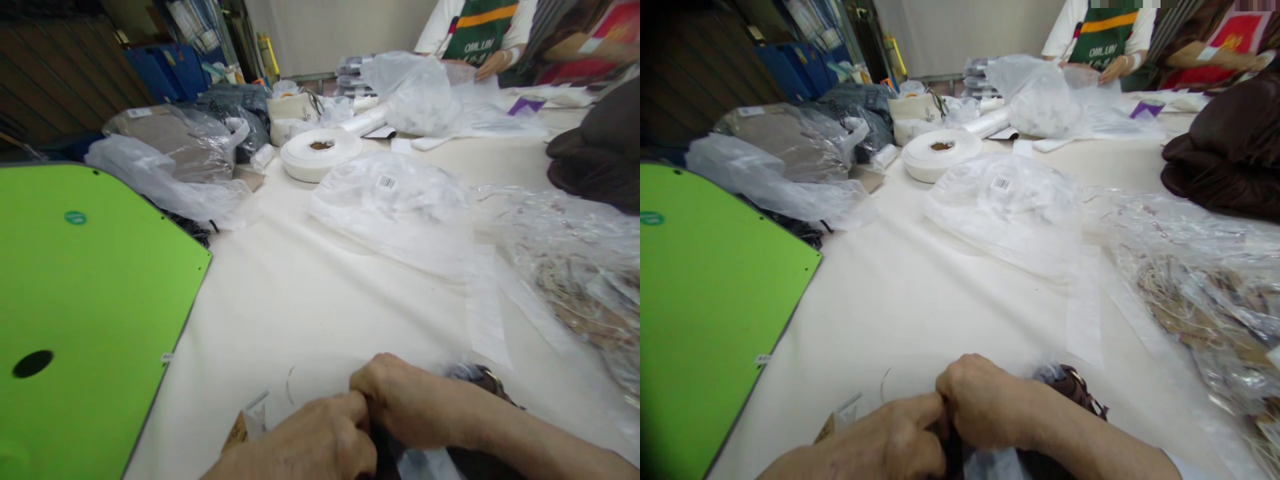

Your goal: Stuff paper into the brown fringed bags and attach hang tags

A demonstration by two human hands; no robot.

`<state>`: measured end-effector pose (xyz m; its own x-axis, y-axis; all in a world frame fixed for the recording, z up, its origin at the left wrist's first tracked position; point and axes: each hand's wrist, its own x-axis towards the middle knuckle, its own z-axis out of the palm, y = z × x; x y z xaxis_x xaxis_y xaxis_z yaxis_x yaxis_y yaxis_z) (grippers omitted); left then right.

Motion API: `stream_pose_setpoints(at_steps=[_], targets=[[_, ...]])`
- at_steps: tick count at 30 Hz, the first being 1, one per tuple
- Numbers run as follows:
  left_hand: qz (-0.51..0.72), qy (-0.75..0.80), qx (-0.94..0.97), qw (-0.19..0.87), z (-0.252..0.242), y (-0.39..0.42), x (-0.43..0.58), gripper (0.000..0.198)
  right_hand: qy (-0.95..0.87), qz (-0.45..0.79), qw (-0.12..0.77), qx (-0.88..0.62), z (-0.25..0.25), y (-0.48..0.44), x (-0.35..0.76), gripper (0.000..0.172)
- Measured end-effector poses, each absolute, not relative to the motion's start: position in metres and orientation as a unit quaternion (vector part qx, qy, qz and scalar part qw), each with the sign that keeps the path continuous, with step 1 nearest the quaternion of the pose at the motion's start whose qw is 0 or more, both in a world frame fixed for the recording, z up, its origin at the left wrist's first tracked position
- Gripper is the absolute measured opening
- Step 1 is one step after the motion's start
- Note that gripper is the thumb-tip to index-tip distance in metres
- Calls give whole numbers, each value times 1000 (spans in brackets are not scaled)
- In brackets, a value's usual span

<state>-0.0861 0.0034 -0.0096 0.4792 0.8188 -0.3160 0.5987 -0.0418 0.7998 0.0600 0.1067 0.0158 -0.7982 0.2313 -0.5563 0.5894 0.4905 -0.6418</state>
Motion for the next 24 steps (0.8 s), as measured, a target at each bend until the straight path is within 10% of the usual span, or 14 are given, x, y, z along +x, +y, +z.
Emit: stream_pose_setpoints(at_steps=[10,24], targets=[[192,493,840,124,-10,-18,-100,39,830,-472,139,261,1,112,68,20],[258,411,859,167,-23,-5,-84,30,849,-450,112,254,3,105,74,22]])
